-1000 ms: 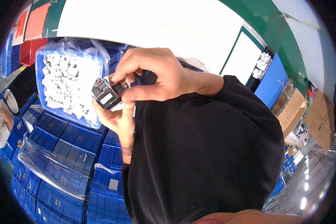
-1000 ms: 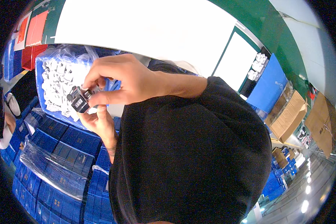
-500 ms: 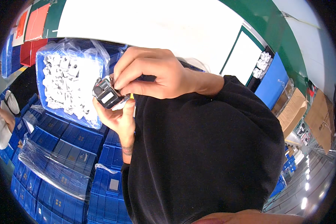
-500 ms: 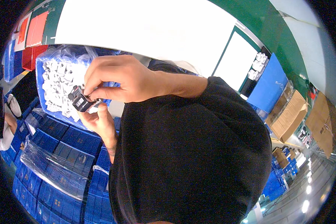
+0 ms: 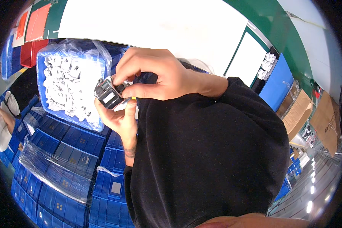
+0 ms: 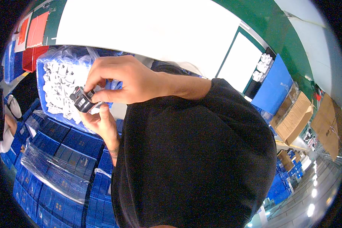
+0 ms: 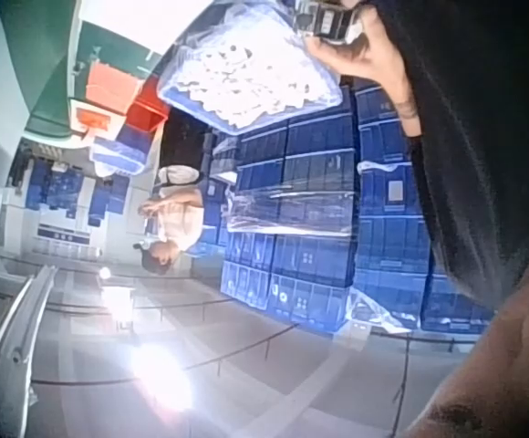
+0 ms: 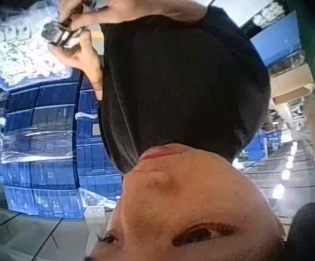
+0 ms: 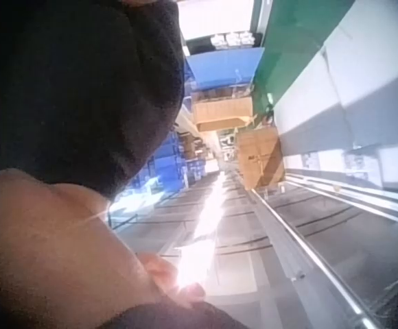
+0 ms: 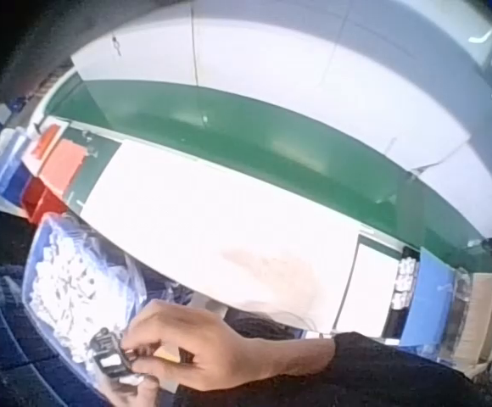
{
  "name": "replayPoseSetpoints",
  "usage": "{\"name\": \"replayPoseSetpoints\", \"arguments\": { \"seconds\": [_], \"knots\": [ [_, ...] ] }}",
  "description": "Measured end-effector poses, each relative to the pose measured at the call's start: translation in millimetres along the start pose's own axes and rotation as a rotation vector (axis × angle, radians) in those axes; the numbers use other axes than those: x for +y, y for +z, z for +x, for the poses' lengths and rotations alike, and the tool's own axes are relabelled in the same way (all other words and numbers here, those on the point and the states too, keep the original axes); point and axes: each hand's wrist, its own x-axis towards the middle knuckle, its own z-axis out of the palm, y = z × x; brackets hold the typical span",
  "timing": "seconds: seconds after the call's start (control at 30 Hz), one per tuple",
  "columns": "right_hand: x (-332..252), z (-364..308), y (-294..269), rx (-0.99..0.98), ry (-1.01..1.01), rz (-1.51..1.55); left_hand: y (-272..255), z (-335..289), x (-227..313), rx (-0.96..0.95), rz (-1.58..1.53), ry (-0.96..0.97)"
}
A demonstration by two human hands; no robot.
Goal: Inspecting small electronic components and using a manual press to assemble parts on a factory floor.
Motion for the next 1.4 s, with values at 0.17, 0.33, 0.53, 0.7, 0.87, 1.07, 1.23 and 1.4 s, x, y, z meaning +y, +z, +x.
{"name": "replayPoseSetpoints", "arguments": {
  "seconds": [0.17,0.33,0.53,0.7,0.87,1.07,1.23,1.4],
  "knots": [
    [11.6,-9.4,-0.2,-0.075,0.317,0.056,1.0,2.0,-4.8,-0.016,-0.097,-0.224],
    [30.2,-22.6,4.2,-0.102,0.299,-0.090,-0.8,17.7,-13.9,-0.179,-0.486,-0.387],
    [37.7,-27.2,4.2,-0.248,0.200,-0.148,-8.8,15.4,-22.6,-0.153,-0.440,-0.434],
    [37.3,-17.9,2.0,-0.338,0.147,-0.155,-19.1,14.6,-30.9,-0.186,-0.511,-0.501],
    [41.2,-18.3,-5.0,-0.554,0.234,-0.088,-13.8,5.5,-32.0,-0.243,-0.363,-0.644],
    [48.7,-30.5,-1.1,-0.567,0.247,-0.092,-12.8,5.2,-45.9,-0.299,-0.326,-0.674],
    [60.5,-39.9,-2.1,-0.568,0.313,-0.141,-13.5,8.4,-64.7,-0.286,-0.276,-0.667],
    [66.9,-50.4,2.9,-0.467,0.357,-0.165,-15.4,9.5,-81.4,-0.247,-0.316,-0.775]
  ]
}}
